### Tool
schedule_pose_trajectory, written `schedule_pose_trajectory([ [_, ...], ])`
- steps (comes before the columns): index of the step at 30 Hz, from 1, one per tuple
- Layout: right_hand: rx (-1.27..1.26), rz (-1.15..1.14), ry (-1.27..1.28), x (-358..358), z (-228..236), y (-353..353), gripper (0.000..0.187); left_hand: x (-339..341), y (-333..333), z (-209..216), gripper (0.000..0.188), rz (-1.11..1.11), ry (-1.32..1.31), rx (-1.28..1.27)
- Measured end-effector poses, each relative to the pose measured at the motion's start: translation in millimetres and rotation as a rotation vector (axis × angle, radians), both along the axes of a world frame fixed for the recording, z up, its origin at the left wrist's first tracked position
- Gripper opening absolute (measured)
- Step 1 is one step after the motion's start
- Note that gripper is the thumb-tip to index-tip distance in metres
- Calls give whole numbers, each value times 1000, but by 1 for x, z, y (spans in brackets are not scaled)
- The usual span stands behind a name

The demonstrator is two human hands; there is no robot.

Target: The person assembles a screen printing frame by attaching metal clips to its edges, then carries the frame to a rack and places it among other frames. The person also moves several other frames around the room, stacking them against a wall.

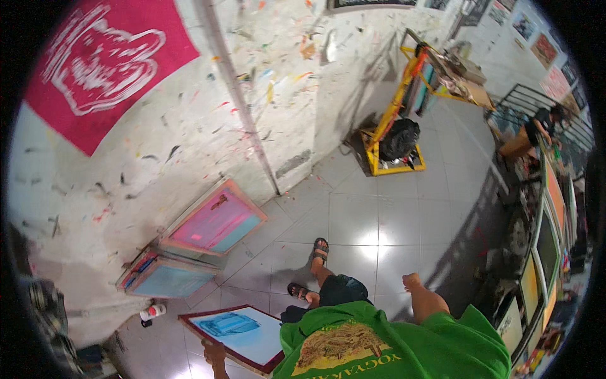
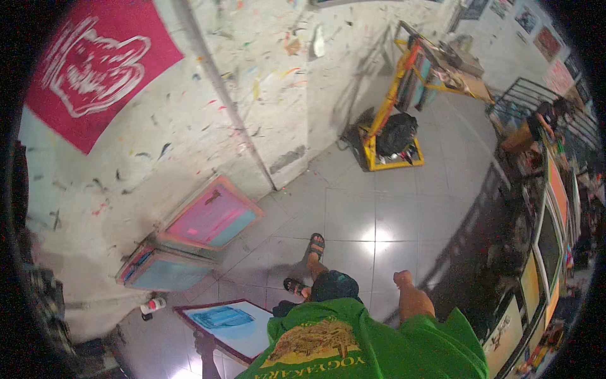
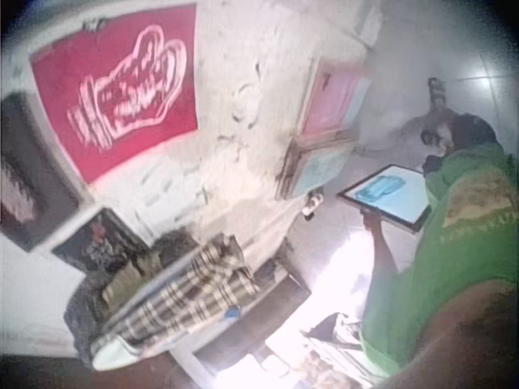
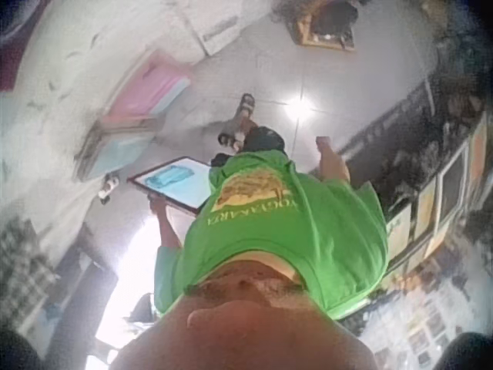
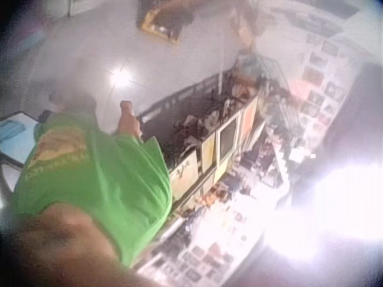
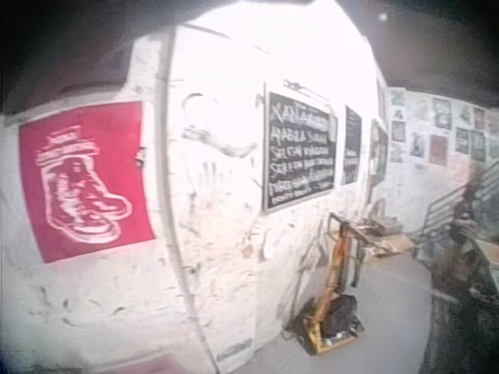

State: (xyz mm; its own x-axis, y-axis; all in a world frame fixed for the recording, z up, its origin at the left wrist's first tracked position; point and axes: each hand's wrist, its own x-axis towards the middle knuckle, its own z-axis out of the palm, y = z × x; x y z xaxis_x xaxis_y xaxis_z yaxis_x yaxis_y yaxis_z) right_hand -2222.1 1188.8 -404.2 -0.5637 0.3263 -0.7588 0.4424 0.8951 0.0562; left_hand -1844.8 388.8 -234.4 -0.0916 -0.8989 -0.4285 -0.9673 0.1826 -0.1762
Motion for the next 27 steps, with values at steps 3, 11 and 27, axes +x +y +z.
schedule_pose_trajectory([
  [3,2,418,-4,14,-1,3,31,-7,-11,7,95,207,162,28],
  [11,-442,115,124,26,-15,-130,34,-73,-4,-52,92,930,972,308],
  [27,-462,-301,470,-177,17,-125,32,-356,-76,-50,24,1020,1085,452],
])
